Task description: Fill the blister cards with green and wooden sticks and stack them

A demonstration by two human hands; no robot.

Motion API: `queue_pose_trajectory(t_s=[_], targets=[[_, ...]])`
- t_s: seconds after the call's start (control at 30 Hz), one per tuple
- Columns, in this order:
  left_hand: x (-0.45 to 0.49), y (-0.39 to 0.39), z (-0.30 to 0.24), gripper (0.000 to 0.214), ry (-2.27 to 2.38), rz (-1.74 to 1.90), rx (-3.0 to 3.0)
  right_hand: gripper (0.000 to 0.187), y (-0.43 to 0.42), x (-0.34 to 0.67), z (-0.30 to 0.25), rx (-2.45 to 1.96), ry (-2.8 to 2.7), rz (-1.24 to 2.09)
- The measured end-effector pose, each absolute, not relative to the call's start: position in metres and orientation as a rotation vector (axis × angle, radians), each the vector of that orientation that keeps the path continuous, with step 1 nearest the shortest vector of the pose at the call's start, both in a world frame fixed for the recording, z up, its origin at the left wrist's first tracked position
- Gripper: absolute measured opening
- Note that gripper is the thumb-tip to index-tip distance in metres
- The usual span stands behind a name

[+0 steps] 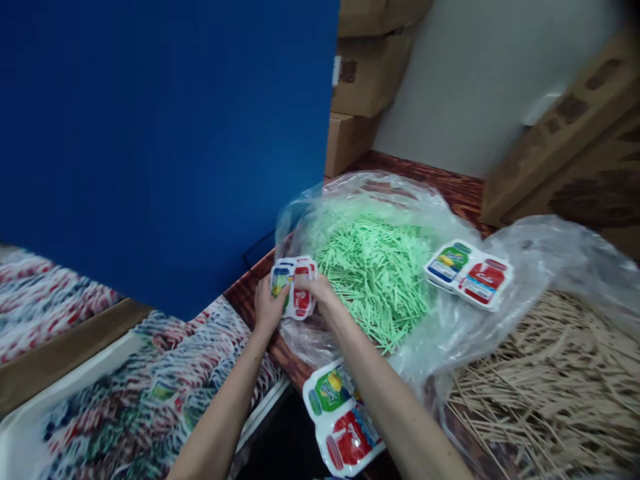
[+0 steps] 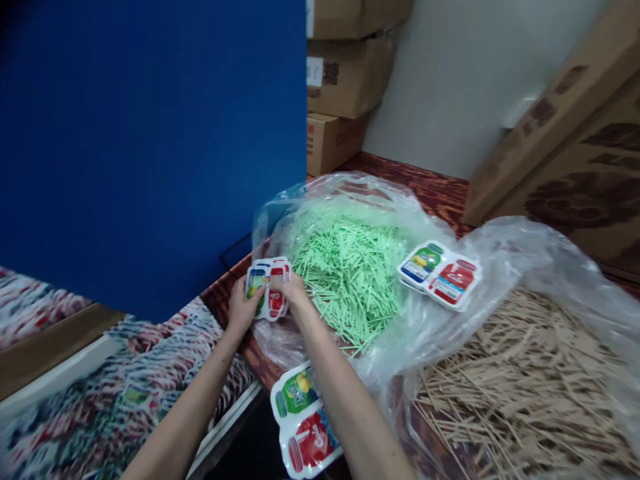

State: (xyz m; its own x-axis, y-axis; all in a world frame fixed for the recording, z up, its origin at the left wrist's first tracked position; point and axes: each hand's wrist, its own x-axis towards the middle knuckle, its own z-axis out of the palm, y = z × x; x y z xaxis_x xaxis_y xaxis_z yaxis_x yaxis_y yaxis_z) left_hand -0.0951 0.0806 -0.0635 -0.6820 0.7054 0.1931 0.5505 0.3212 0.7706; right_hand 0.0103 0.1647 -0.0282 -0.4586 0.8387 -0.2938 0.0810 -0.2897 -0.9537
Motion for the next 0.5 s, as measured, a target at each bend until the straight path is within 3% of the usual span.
queue_pose_trajectory(t_s=[0.07,0.2,0.27,0.4,0.5], targets=[[-0.094,0.07,-0.058,0.055,2.385,1.345,1.159,0.034,0.158,0.02,-0.025,-1.106,-1.374,1.892],[-0.094,0.043,-0.031,0.101,1.979,1.563,1.209,0.044,0.142,0.051,-0.016,-0.85,-1.302,2.0],[-0.091,0.03,-0.02,0.106,1.679,1.549,1.213,0.047,0.133,0.067,-0.015,-0.761,-1.404,2.009],[-0.078,0.016,-0.022,0.072,1.419,1.441,1.138,0.051,0.118,0.088,-0.025,-0.802,-1.658,1.832],[-0.067,0.015,-0.034,0.044,1.425,1.467,1.103,0.041,0.115,0.093,-0.033,-0.745,-1.77,1.695]])
